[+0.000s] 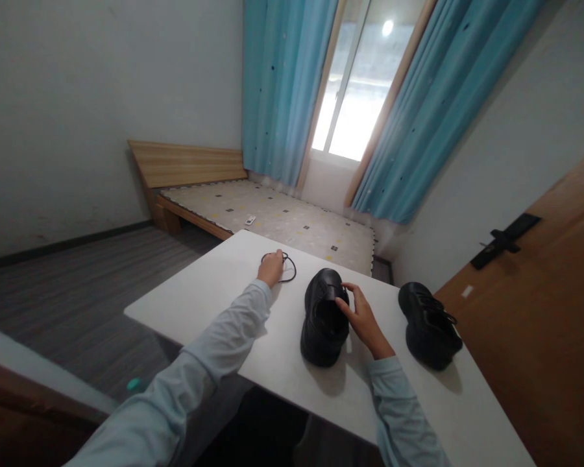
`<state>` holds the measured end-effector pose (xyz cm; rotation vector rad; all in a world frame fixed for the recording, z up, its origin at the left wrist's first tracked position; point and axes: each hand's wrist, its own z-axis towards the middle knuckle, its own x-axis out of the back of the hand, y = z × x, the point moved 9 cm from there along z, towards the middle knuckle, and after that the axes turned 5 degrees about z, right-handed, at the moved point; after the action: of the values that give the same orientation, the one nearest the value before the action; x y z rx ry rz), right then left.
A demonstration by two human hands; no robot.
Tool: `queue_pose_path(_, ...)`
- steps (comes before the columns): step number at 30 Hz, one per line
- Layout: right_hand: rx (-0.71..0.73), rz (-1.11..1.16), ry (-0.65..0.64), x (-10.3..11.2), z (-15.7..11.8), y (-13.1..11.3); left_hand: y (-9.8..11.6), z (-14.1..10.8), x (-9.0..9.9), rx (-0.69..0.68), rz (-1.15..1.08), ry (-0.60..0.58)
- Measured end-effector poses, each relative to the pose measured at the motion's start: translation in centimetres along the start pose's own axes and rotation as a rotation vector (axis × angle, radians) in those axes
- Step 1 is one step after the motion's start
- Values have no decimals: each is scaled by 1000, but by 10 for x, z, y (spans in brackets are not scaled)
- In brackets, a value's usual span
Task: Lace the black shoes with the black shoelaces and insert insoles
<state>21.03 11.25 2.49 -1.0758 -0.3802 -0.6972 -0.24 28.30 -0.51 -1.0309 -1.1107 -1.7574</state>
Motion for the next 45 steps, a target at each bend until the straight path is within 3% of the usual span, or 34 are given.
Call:
queue_pose_path(6, 1, 10, 5, 0, 0, -1, 11, -2, -11, -85, -17, -37)
queue_pose_path(13, -32, 22, -9, 0, 1, 1, 19, -9, 3, -130, -4, -39)
queue_pose_path(20, -31, 14, -7, 1, 2, 0, 26, -14, -2, -235, 34, -186)
queue_pose_path(29, -25, 11, -10, 0, 1, -1, 11, -9, 8, -138, 149, -75)
queue_pose_path(36, -18, 13, -9, -1, -1, 0, 2, -2, 10, -107, 42, -11)
queue_pose_path(40, -12, 17, 3, 0, 0, 0, 6, -2, 6, -134, 18, -18)
queue_pose_path(45, -21, 29, -3, 0, 1, -1, 21, -8, 25, -173, 9, 102)
